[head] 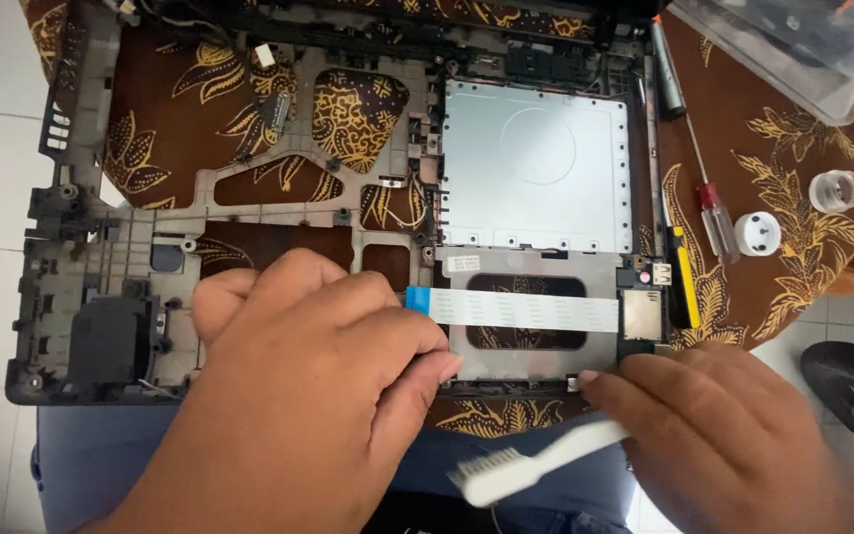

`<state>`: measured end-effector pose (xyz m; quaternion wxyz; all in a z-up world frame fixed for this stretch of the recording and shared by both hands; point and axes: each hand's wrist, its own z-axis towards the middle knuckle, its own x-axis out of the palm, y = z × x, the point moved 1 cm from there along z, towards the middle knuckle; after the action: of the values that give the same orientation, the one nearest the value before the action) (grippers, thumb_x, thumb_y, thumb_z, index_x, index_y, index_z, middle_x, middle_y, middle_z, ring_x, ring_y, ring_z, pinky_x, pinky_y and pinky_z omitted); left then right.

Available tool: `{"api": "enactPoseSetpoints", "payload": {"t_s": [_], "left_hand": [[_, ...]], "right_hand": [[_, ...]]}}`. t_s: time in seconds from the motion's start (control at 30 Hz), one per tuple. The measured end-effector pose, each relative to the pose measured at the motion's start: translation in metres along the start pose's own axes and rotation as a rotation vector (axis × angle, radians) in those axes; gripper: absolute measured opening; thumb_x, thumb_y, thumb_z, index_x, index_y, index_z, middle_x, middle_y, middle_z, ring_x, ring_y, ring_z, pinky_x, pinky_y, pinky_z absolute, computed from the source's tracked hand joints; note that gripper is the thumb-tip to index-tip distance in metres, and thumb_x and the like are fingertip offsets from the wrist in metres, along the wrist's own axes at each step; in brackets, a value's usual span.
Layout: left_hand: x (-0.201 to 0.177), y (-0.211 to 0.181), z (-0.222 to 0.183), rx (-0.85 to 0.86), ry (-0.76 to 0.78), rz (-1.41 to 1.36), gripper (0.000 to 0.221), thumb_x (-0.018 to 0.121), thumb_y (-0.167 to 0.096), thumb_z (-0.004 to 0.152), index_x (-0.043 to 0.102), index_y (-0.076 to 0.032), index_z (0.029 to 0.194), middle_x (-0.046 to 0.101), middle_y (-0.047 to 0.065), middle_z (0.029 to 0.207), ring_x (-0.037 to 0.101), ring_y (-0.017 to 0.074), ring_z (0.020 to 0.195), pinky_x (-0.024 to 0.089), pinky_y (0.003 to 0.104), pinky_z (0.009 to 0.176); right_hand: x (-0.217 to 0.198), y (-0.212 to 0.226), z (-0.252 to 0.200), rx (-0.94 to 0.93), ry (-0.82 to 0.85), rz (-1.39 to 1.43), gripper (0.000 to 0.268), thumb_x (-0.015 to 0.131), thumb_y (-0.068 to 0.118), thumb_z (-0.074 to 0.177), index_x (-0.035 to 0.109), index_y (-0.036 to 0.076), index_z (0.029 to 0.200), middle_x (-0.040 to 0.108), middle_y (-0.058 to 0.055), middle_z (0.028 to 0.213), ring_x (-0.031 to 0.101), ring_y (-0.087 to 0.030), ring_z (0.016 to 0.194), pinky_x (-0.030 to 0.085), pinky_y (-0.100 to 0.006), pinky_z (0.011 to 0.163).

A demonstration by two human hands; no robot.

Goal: Cleaning a laptop chassis with a toothbrush and disassembling internal components using a screwdriver.

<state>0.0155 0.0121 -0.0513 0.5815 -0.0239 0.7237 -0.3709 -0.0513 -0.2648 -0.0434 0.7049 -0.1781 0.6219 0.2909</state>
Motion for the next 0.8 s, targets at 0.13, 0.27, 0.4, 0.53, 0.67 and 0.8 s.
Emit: {"api": "enactPoseSetpoints", "payload": {"t_s": [0.13, 0.27, 0.4, 0.53, 0.67, 0.8], "left_hand": [[0.001, 0.001, -0.001, 0.014, -0.018, 0.012, 0.019, 0.069, -0.043, 0.094, 0.079, -0.033, 0.081, 0.058, -0.014, 0.068, 0.048, 0.0205, 0.077, 0.024, 0.049, 0.067], [0.002, 0.002, -0.001, 0.019, -0.003, 0.019, 0.020, 0.068, -0.043, 0.096, 0.080, -0.033, 0.083, 0.057, -0.014, 0.069, 0.048, 0.0216, 0.080, 0.025, 0.051, 0.068], [0.001, 0.002, 0.001, 0.020, 0.003, 0.003, 0.019, 0.068, -0.043, 0.096, 0.080, -0.032, 0.085, 0.059, -0.013, 0.070, 0.049, 0.0226, 0.083, 0.024, 0.052, 0.069], [-0.001, 0.002, 0.002, 0.006, 0.035, -0.001, 0.020, 0.071, -0.041, 0.096, 0.078, -0.030, 0.080, 0.057, -0.011, 0.068, 0.047, 0.0219, 0.079, 0.024, 0.050, 0.067], [-0.002, 0.001, 0.000, 0.018, 0.008, -0.028, 0.020, 0.072, -0.039, 0.095, 0.078, -0.028, 0.080, 0.056, -0.011, 0.068, 0.046, 0.0218, 0.079, 0.027, 0.048, 0.074], [0.000, 0.000, -0.002, 0.060, -0.089, -0.033, 0.019, 0.069, -0.033, 0.094, 0.077, -0.026, 0.078, 0.052, -0.012, 0.066, 0.043, 0.0210, 0.076, 0.026, 0.046, 0.071]], "right_hand": [[-0.004, 0.001, 0.005, 0.026, 0.021, 0.050, 0.024, 0.066, 0.013, 0.091, 0.072, 0.007, 0.114, 0.068, -0.010, 0.104, 0.062, -0.024, 0.078, 0.055, -0.043, 0.084], [-0.005, 0.007, 0.010, 0.042, 0.013, 0.001, 0.023, 0.070, 0.010, 0.091, 0.073, 0.002, 0.112, 0.067, -0.014, 0.098, 0.062, -0.028, 0.075, 0.055, -0.047, 0.075], [-0.006, 0.008, 0.011, 0.022, -0.009, -0.019, 0.021, 0.065, 0.008, 0.094, 0.072, 0.000, 0.112, 0.064, -0.017, 0.100, 0.060, -0.031, 0.077, 0.055, -0.048, 0.078], [-0.004, 0.010, 0.006, 0.039, -0.019, 0.002, 0.021, 0.064, 0.008, 0.093, 0.073, -0.001, 0.110, 0.065, -0.017, 0.099, 0.061, -0.032, 0.077, 0.055, -0.049, 0.079], [0.007, 0.005, -0.009, 0.115, 0.029, -0.049, 0.027, 0.059, 0.011, 0.092, 0.075, 0.008, 0.114, 0.068, -0.015, 0.106, 0.067, -0.035, 0.088, 0.057, -0.054, 0.089], [0.016, 0.004, -0.010, 0.124, -0.092, -0.044, 0.019, 0.068, 0.004, 0.091, 0.078, 0.003, 0.106, 0.068, -0.020, 0.097, 0.065, -0.035, 0.075, 0.058, -0.051, 0.074]]}}
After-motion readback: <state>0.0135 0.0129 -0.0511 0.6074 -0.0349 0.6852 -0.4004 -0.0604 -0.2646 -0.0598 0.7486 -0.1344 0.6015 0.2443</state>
